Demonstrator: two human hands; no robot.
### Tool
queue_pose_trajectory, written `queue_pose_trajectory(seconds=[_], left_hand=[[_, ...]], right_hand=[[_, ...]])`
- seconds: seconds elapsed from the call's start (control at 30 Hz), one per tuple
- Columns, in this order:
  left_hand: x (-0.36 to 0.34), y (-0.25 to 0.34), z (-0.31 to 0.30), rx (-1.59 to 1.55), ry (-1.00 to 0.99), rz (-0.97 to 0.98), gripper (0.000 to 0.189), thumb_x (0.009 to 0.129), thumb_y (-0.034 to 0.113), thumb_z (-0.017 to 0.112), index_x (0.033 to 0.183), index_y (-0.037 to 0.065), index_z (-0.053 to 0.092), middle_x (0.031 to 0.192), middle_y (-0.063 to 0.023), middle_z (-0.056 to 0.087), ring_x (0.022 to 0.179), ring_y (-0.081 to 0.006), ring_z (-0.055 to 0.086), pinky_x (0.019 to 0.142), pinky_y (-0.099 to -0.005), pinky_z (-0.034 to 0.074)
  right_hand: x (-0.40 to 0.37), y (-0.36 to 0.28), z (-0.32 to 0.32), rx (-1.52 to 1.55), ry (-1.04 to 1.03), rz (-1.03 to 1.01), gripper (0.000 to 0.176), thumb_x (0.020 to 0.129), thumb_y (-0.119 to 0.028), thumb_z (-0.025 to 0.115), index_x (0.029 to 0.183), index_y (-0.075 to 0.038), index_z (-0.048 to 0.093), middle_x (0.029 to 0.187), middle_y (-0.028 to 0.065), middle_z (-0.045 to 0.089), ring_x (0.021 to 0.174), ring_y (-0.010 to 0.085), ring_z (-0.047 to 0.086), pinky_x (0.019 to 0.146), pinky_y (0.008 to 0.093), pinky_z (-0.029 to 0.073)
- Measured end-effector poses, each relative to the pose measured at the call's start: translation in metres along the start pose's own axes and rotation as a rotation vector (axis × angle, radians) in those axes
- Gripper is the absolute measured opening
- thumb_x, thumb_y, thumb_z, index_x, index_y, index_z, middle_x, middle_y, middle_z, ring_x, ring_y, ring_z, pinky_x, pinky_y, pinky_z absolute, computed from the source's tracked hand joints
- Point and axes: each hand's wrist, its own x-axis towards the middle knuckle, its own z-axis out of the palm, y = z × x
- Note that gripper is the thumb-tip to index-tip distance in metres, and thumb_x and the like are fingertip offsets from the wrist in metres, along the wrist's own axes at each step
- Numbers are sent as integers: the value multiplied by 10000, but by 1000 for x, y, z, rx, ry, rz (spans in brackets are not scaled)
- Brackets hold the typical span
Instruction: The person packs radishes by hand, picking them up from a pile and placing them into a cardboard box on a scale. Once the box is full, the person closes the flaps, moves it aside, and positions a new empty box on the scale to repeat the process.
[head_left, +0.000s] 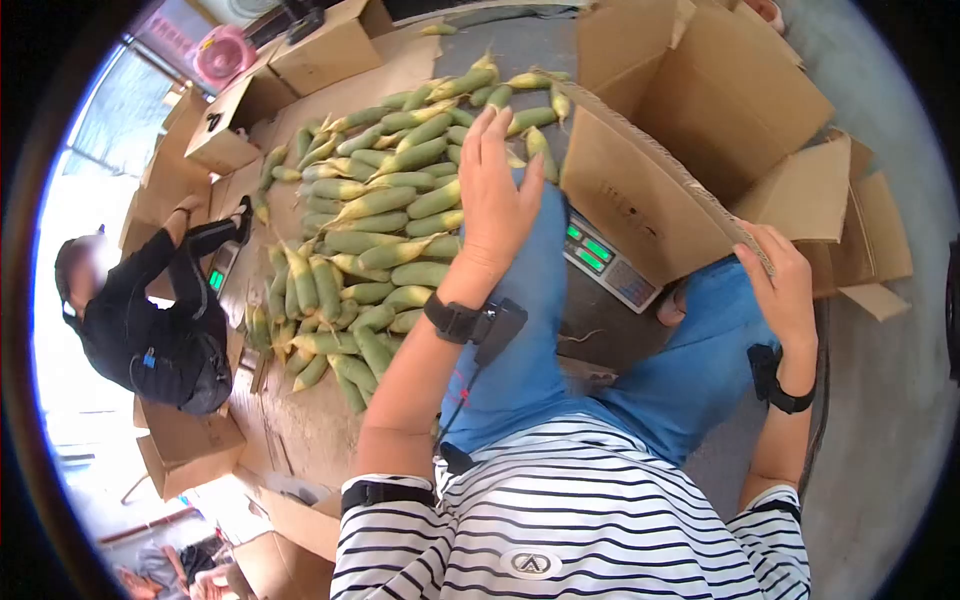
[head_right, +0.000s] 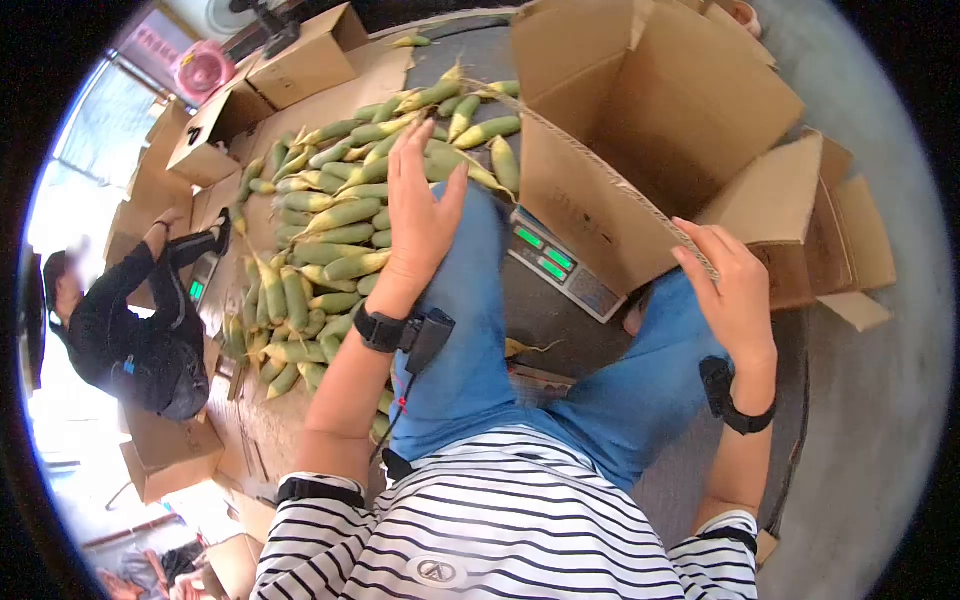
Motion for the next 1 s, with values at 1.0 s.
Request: queue_pose_trajectory(seconds=[1.0], left_hand=[[-306, -246, -13, 219, -835, -1297, 618, 675, 360, 810, 1049, -93, 618, 1033, -290, 640, 995, -387, 626, 842, -408, 505]], right_hand=[[-2, 20, 8, 11, -21, 38, 235, 914, -81, 576, 1106, 52, 604, 900, 117, 578, 771, 196, 552, 712, 274, 448]])
